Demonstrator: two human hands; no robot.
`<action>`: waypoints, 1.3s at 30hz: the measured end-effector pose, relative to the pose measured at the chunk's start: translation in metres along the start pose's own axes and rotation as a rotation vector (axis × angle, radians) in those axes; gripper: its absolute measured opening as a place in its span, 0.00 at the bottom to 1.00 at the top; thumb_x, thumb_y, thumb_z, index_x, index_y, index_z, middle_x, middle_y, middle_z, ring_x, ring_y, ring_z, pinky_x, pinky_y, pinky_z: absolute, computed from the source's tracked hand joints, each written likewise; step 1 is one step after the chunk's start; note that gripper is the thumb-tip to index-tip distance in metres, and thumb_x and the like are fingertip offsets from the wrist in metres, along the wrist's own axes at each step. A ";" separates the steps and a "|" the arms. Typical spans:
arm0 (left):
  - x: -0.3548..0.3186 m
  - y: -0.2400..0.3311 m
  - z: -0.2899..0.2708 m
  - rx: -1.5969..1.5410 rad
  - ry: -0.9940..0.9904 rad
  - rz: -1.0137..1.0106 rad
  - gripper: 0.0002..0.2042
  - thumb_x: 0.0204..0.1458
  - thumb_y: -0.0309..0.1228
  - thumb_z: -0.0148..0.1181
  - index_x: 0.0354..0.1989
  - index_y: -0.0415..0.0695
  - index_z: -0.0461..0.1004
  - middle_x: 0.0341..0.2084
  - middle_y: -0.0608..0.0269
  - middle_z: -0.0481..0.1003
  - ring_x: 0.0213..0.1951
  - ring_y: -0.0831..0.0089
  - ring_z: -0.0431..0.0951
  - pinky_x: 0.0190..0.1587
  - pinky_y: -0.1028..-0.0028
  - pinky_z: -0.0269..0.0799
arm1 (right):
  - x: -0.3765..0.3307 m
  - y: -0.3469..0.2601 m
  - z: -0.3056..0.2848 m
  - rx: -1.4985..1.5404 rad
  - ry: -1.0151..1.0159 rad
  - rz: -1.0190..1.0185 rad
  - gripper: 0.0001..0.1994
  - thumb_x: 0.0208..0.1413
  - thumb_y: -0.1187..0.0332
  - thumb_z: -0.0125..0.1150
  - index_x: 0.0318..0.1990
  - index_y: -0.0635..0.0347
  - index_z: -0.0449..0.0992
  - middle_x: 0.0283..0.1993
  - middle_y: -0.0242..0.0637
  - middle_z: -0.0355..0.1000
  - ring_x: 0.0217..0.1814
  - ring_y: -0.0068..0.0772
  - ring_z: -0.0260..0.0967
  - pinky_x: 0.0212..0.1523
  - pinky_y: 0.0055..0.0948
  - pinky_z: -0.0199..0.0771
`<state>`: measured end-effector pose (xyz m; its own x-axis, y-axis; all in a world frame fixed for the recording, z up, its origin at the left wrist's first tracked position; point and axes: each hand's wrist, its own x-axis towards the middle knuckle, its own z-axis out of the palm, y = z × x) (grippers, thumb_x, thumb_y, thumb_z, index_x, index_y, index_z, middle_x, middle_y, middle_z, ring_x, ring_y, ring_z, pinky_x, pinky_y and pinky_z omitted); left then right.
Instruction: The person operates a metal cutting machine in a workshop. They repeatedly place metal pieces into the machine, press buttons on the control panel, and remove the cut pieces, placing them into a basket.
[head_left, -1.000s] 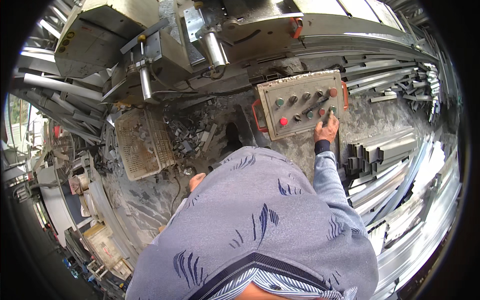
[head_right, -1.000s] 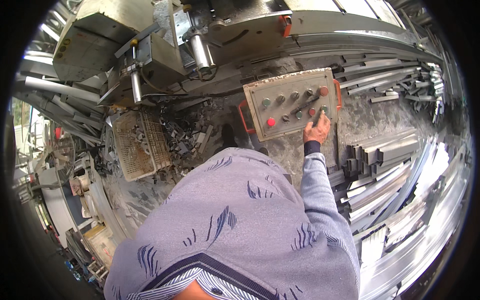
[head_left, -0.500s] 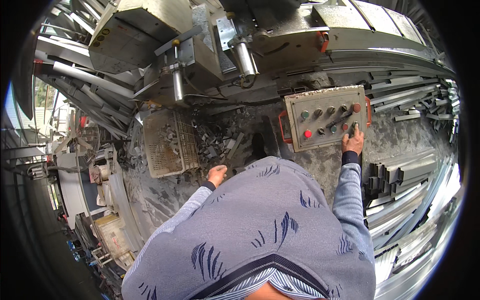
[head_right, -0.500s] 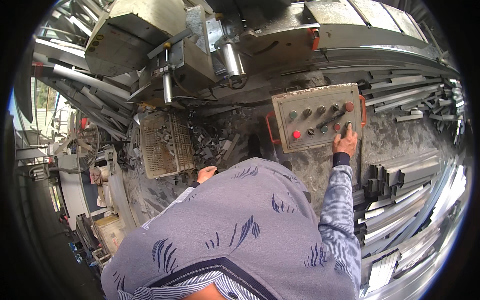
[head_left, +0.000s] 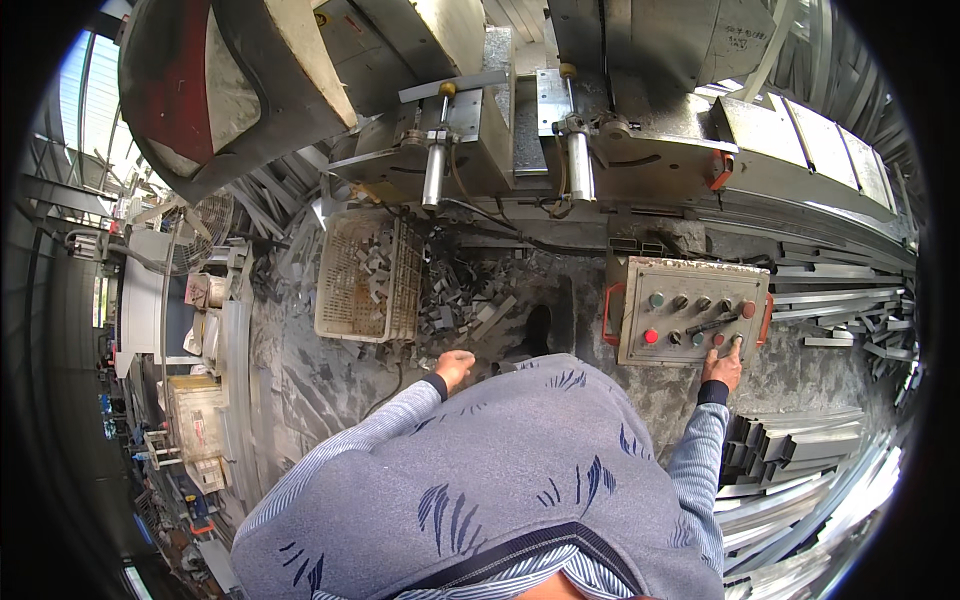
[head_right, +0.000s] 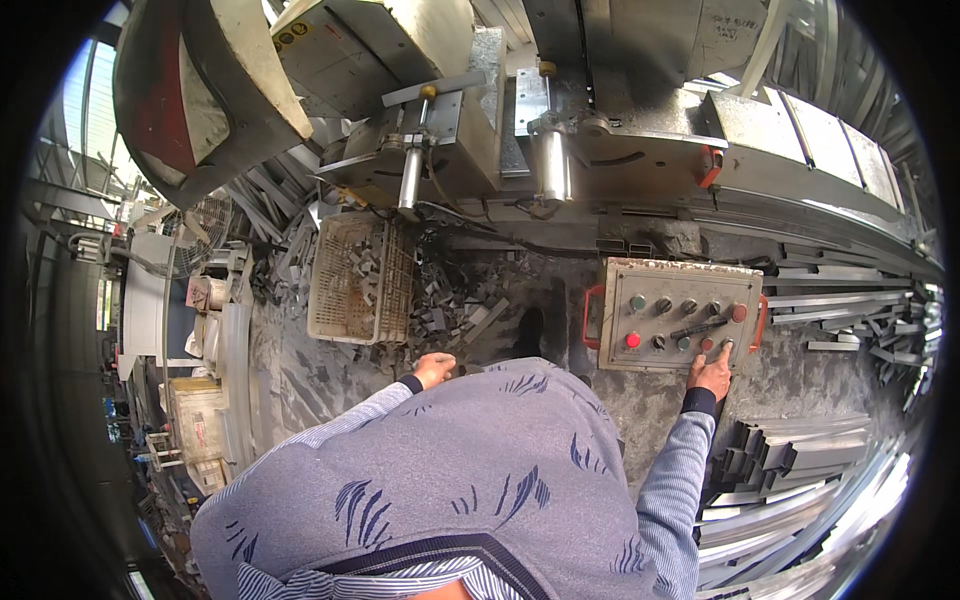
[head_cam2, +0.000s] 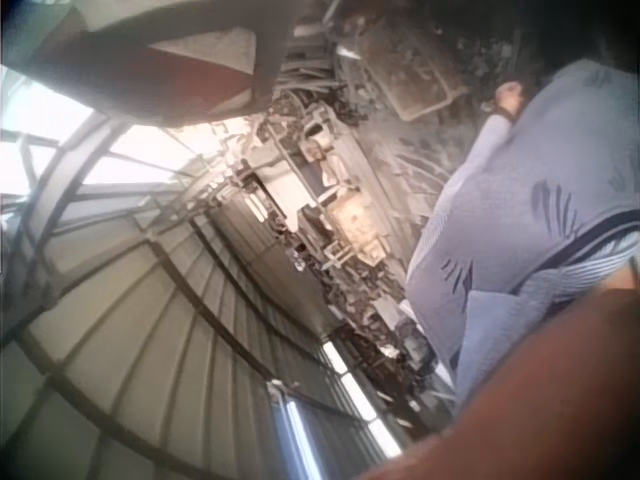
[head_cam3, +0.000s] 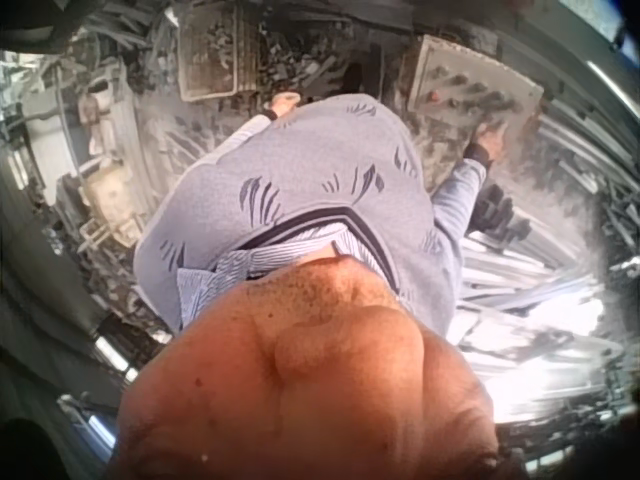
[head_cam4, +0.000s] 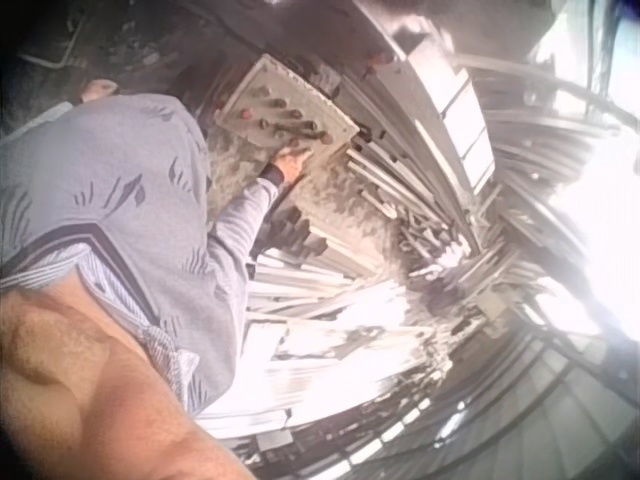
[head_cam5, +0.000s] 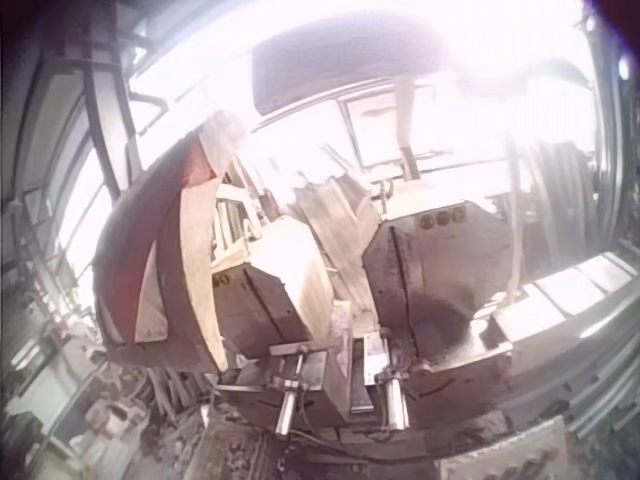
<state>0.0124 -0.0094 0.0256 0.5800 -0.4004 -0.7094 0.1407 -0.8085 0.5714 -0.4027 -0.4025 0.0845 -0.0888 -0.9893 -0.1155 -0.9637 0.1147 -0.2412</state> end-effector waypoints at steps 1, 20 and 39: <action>0.000 0.000 -0.001 0.007 -0.010 -0.003 0.14 0.51 0.36 0.57 0.44 0.42 0.75 0.32 0.65 0.77 0.27 0.76 0.76 0.28 0.76 0.72 | 0.000 -0.001 0.000 -0.006 0.001 0.007 0.34 0.44 0.60 0.57 0.63 0.47 0.56 0.36 0.58 0.72 0.39 0.57 0.71 0.43 0.46 0.70; 0.009 -0.026 0.000 -0.030 -0.039 -0.044 0.13 0.50 0.32 0.58 0.42 0.38 0.75 0.37 0.60 0.77 0.36 0.71 0.77 0.36 0.72 0.76 | -0.001 -0.003 0.000 0.025 0.007 -0.007 0.35 0.43 0.62 0.57 0.63 0.51 0.56 0.39 0.59 0.71 0.42 0.57 0.69 0.45 0.44 0.68; 0.002 -0.009 -0.005 -0.037 -0.036 -0.072 0.15 0.50 0.36 0.58 0.44 0.43 0.75 0.35 0.66 0.76 0.27 0.75 0.75 0.26 0.75 0.70 | -0.001 -0.004 0.001 -0.008 -0.016 0.054 0.36 0.43 0.61 0.58 0.64 0.45 0.55 0.42 0.57 0.71 0.43 0.56 0.70 0.45 0.46 0.69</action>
<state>0.0162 -0.0006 0.0211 0.5384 -0.3577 -0.7630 0.2109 -0.8194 0.5330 -0.3980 -0.4024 0.0843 -0.1364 -0.9802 -0.1435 -0.9597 0.1666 -0.2264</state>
